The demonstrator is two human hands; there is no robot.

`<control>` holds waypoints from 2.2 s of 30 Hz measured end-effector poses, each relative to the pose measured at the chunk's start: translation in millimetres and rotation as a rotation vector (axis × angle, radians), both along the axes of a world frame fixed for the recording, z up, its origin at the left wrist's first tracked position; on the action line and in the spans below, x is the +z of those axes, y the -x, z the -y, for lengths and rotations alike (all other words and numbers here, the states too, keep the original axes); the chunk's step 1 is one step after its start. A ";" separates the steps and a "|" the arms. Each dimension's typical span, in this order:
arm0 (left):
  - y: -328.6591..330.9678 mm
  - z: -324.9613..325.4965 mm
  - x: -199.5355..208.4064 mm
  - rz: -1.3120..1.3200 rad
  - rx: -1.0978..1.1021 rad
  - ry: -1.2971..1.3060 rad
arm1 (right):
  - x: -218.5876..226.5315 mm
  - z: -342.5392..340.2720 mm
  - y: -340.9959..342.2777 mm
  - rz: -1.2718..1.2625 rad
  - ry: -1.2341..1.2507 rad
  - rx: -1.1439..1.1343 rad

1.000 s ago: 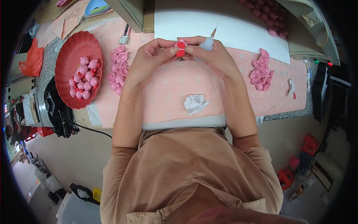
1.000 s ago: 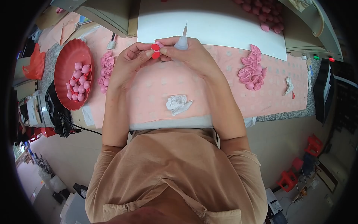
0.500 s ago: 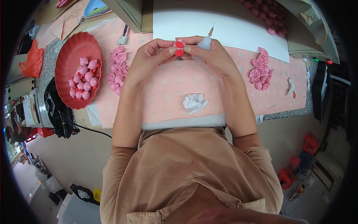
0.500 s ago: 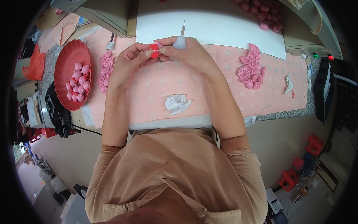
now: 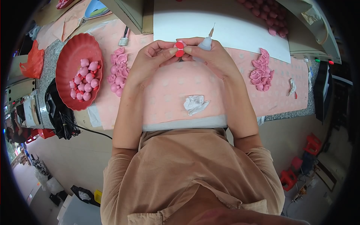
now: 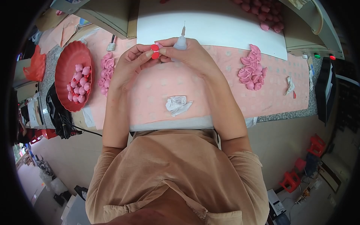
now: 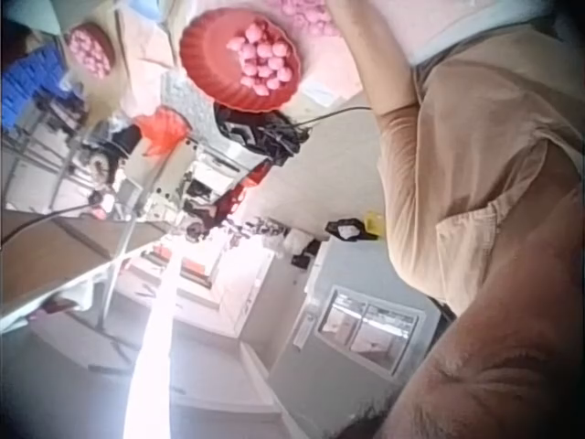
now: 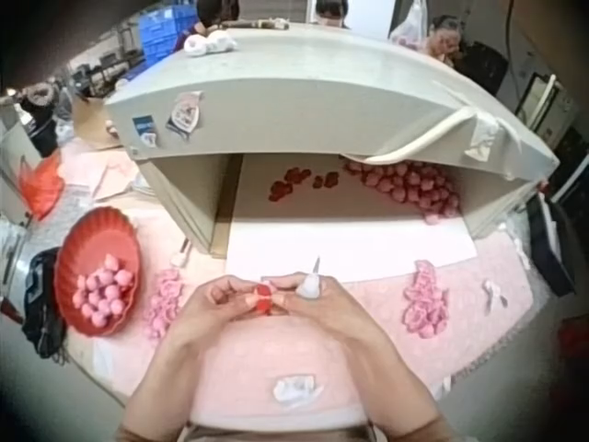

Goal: Applying glue and assembling small pink toy components at a factory workbench.

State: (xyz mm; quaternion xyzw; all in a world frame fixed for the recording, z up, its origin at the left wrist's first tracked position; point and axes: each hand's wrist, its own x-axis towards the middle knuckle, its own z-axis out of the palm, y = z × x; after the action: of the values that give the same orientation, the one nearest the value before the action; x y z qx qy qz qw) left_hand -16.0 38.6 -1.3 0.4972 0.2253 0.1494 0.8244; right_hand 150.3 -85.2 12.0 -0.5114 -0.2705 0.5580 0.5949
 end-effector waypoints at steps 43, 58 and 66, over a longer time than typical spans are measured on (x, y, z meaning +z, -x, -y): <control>-5.7 5.0 0.8 -0.022 0.108 -0.029 | -7.5 -3.0 0.5 0.130 -0.020 -0.080; -5.5 5.3 0.2 -0.034 0.112 -0.046 | -6.7 -2.8 0.7 0.136 -0.016 -0.068; -4.9 4.4 -1.9 -0.019 0.113 -0.041 | -8.6 -3.3 1.9 0.122 -0.049 -0.103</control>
State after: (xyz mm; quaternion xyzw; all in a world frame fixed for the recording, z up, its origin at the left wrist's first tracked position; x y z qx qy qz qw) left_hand -11.1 34.2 -3.3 0.5021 0.2578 0.1954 0.8020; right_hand 148.4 -81.9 3.4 -0.5430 -0.2932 0.4878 0.6174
